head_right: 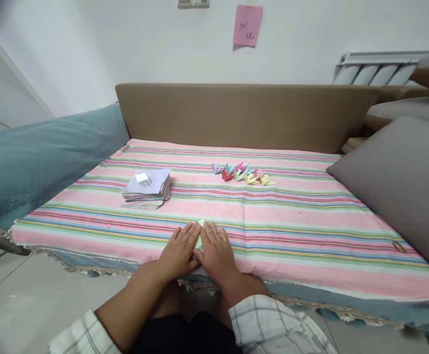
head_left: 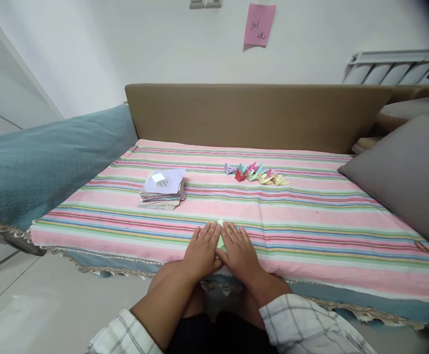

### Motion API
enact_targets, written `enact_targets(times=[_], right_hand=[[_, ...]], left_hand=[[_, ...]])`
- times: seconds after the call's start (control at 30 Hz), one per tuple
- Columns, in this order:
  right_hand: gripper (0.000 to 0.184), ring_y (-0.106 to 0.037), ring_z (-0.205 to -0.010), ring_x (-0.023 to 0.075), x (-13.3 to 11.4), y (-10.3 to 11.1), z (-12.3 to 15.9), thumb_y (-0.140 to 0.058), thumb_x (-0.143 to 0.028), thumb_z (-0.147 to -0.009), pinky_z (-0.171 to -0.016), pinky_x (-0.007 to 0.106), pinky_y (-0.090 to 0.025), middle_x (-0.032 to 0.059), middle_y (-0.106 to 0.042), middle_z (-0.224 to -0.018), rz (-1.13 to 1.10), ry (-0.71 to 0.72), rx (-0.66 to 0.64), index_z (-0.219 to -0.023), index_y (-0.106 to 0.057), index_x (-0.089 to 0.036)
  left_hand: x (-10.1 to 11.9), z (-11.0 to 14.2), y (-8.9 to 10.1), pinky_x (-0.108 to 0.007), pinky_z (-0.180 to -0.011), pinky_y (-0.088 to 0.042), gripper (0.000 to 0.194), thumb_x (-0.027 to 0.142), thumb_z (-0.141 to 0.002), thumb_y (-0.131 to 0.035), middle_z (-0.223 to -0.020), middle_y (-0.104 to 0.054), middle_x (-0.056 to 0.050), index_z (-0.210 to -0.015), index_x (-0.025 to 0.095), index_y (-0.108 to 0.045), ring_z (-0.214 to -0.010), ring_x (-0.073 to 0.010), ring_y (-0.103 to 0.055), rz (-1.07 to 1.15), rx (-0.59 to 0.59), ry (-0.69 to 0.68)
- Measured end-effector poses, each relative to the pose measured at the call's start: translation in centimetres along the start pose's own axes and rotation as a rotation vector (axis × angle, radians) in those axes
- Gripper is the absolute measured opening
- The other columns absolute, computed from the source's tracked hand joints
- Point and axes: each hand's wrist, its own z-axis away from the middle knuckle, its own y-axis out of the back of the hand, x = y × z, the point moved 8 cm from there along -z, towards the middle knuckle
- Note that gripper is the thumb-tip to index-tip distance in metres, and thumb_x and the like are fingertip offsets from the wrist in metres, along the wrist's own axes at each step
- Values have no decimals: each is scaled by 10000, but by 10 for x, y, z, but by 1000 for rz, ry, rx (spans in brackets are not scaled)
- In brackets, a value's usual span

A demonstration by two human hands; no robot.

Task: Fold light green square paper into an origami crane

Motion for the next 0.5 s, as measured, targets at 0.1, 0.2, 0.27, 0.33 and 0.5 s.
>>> enact_targets(times=[0.1, 0.2, 0.27, 0.33, 0.5], right_hand=[[591, -302, -1337, 257, 1, -1, 0, -439, -473, -883, -1088, 464, -232, 110, -362, -1441, 10, 3, -4, -1369, -396, -140], [590, -300, -1338, 257, 1, -2, 0, -434, -471, -885, -1092, 458, -225, 109, -355, -1445, 14, -4, -9, -1366, -399, -132], [589, -300, -1338, 256, 1, -2, 0, -433, -470, -885, -1094, 457, -223, 110, -358, -1443, 14, -2, -5, -1365, -401, -131], [587, -300, -1338, 256, 1, -2, 0, -427, -471, -887, -1093, 457, -225, 110, -359, -1443, 10, 2, -1, -1365, -402, -132], [587, -299, -1338, 261, 2, -2, 1, -414, -477, -890, -1095, 457, -223, 100, -347, -1451, -2, -5, -5, -1363, -405, -131]], left_hand=[[0, 0, -2, -480, -1121, -152, 792, 263, -712, -477, -1498, -250, -99, -1438, 111, -202, -1389, -263, -174, -27, 27, -9], [0, 1, -3, -484, -1120, -153, 787, 268, -714, -478, -1498, -252, -96, -1438, 120, -208, -1388, -267, -175, -37, 39, -22], [0, 1, -3, -487, -1118, -156, 786, 269, -714, -480, -1497, -257, -93, -1439, 129, -210, -1387, -271, -181, -34, 42, -21], [-1, 0, -3, -488, -1116, -162, 790, 266, -711, -481, -1496, -260, -90, -1440, 133, -208, -1385, -273, -186, -28, 44, -17], [-1, 1, -5, -488, -1116, -157, 804, 259, -699, -481, -1495, -262, -90, -1443, 135, -201, -1384, -272, -187, -21, 53, -22]])
